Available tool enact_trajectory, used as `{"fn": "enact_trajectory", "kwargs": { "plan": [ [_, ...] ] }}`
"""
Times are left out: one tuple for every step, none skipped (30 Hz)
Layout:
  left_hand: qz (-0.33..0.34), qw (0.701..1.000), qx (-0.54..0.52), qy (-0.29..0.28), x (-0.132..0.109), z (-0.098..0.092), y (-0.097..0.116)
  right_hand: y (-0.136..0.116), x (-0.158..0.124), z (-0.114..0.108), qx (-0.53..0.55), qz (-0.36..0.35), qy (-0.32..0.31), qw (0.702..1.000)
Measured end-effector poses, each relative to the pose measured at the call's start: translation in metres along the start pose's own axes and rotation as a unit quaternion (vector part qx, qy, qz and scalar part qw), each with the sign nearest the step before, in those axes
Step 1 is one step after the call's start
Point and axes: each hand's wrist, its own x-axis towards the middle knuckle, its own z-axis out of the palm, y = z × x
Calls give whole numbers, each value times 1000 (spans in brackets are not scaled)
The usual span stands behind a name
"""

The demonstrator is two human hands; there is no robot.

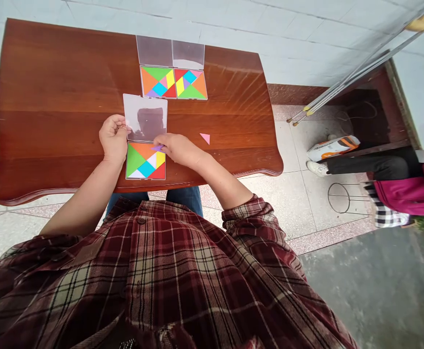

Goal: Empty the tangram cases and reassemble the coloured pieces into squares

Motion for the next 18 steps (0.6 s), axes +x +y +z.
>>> {"fn": "enact_trajectory", "kwargs": {
  "plan": [
    [0,1000,-4,-1,0,0,0,-4,2,3,-2,1,-6,1000],
    [0,1000,-8,-2,0,0,1,-7,3,6,-6,8,-6,1000],
    [-1,1000,-10,-2,-1,0,2,-9,4,8,-12,18,-4,1000],
    [-2,1000,-10,-2,-1,0,2,-11,4,10,-19,30,1,999],
    [-3,1000,-9,0,-1,0,3,-13,4,13,-24,42,5,999],
    [-5,1000,-5,1,-1,1,3,-15,4,15,-28,55,8,998],
    [-7,1000,-1,3,-1,1,4,-17,2,18,-30,69,8,997],
    [-9,1000,4,4,-1,2,4,-19,1,20,-31,83,9,996],
    [-11,1000,7,5,-1,2,5,-21,-1,22,-30,95,10,995],
    [-14,1000,8,5,-1,3,5,-23,-3,25,-30,104,13,994],
    [-15,1000,8,5,-1,4,5,-24,-5,27,-32,110,18,993],
    [-16,1000,6,5,-1,4,6,-25,-7,28,-37,114,25,992],
    [-16,1000,5,5,-1,5,7,-26,-8,30,-45,117,32,992],
    [-16,1000,5,5,-1,5,7,-27,-9,31,-56,121,36,990],
    [-16,1000,5,6,-2,5,8,-27,-9,31,-68,125,36,989],
    [-15,1000,7,7,-2,5,9,-28,-9,32,-80,130,32,988],
    [-14,1000,10,9,-2,5,9,-30,-8,32,-92,134,23,986],
    [-12,1000,12,11,-1,5,10,-31,-7,32,-103,138,10,985]
  ]
}}
